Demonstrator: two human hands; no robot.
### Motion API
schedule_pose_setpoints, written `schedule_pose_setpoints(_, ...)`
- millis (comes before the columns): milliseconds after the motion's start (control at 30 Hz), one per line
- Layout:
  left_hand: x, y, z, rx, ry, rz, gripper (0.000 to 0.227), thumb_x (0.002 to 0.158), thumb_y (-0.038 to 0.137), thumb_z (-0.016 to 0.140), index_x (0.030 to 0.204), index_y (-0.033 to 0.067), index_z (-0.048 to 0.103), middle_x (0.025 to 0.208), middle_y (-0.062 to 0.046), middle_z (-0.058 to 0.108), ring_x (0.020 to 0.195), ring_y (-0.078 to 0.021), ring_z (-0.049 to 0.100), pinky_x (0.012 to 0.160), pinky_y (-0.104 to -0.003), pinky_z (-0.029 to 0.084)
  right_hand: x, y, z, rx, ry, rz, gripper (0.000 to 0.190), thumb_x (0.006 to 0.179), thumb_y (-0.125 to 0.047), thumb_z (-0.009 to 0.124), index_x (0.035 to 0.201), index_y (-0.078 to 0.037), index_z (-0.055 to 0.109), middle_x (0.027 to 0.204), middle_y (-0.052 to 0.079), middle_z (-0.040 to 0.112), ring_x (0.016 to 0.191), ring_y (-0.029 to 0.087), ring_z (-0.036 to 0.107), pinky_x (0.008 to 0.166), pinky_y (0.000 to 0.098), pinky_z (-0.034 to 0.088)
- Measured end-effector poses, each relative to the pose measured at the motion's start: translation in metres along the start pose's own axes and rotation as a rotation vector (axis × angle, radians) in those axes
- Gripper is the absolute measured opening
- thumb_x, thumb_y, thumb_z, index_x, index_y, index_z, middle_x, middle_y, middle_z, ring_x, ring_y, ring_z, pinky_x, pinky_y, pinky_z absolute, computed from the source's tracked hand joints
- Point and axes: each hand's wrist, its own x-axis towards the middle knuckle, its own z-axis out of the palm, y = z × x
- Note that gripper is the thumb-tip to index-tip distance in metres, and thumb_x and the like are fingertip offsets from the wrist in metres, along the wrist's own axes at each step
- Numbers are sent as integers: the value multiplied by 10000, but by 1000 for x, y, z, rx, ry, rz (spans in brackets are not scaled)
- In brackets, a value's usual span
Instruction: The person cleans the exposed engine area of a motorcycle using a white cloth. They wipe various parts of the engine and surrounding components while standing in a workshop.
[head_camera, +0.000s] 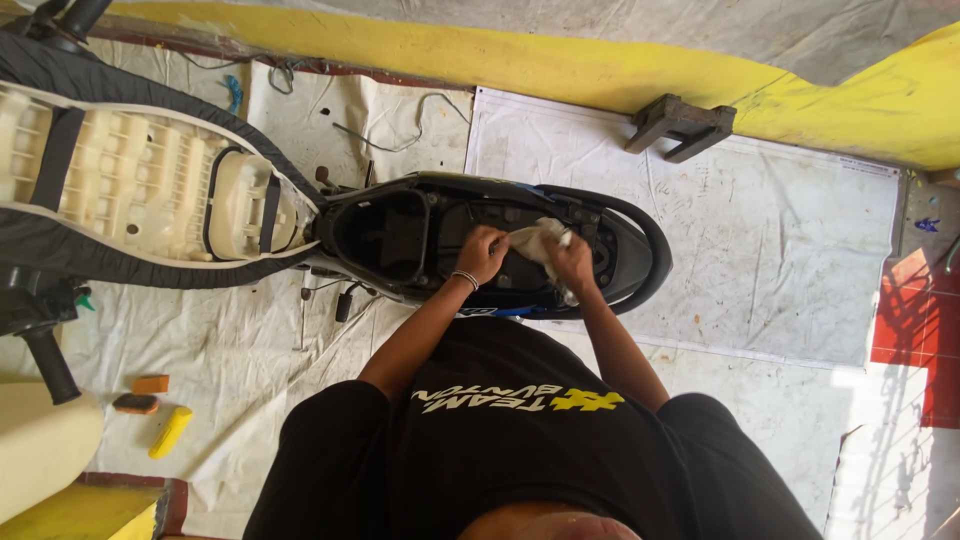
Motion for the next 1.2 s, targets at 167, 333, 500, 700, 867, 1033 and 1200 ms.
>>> schedule_pose_setpoints(167, 0, -59, -9, 663, -66, 29, 720, 1076, 543, 295, 1598, 48, 262, 1694, -179, 169, 1572, -387, 127, 1245, -546, 190, 59, 21, 4, -251, 93, -144, 469, 1076, -373, 717, 1345, 3, 633, 1233, 227, 678, 1061, 331, 724, 877, 415, 570)
schedule_pose_setpoints(333, -5, -47, -22, 639, -189, -145, 817, 1065, 571, 269, 1652, 59, 23, 1726, -124, -139, 1582, -346, -127, 1257, -554, 35, 63, -72, 48, -253, -154, 39, 837, 801, -264, 715, 1504, -72, 304, 1347, 205, 539, 999, 374, 719, 801, 432, 654)
schedule_pose_setpoints(500, -11, -60, -15, 600, -63, -99, 718, 1079, 461, 264, 1653, 48, 139, 1758, -136, -17, 1604, -341, -80, 1280, -545, 65, 125, 14, 142, -869, -558, -670, 991, 761, -37, 687, 1626, -29, 204, 1486, 266, 500, 1304, 390, 562, 984, 445, 542)
schedule_pose_setpoints(700, -8, -57, -22, 671, -277, -190, 634, 1122, 447, 238, 1635, 75, 210, 1755, -147, 1, 1632, -362, -87, 1303, -550, 50, 112, 7, 133, -932, -836, -673, 619, 999, -204, 578, 1583, -199, 370, 1592, 125, 439, 1464, 306, 417, 1155, 486, 352)
schedule_pose_setpoints(867, -10, -54, -17, 547, -138, -141, 696, 1078, 447, 252, 1647, 67, 125, 1735, -109, -63, 1590, -323, -80, 1270, -531, 61, 102, -3, 53, -1034, -695, -702, 755, 892, -207, 631, 1577, -201, 313, 1572, 101, 442, 1471, 287, 389, 1212, 450, 326)
schedule_pose_setpoints(1033, -11, -56, -16, 607, -116, -116, 688, 1093, 446, 235, 1657, 74, 105, 1740, -86, -83, 1596, -307, -78, 1274, -518, 78, 85, 20, 14, -995, -601, -585, 863, 834, -57, 617, 1606, -187, 253, 1626, 136, 386, 1516, 331, 323, 1153, 418, 375)
schedule_pose_setpoints(1200, -10, -59, -14, 612, -122, -119, 708, 1095, 457, 247, 1663, 65, 90, 1739, -95, -111, 1595, -319, -99, 1276, -528, 80, 60, 60, -13, -873, -445, -562, 732, 912, -113, 648, 1573, -150, 335, 1574, 208, 415, 1490, 373, 353, 1198, 443, 334)
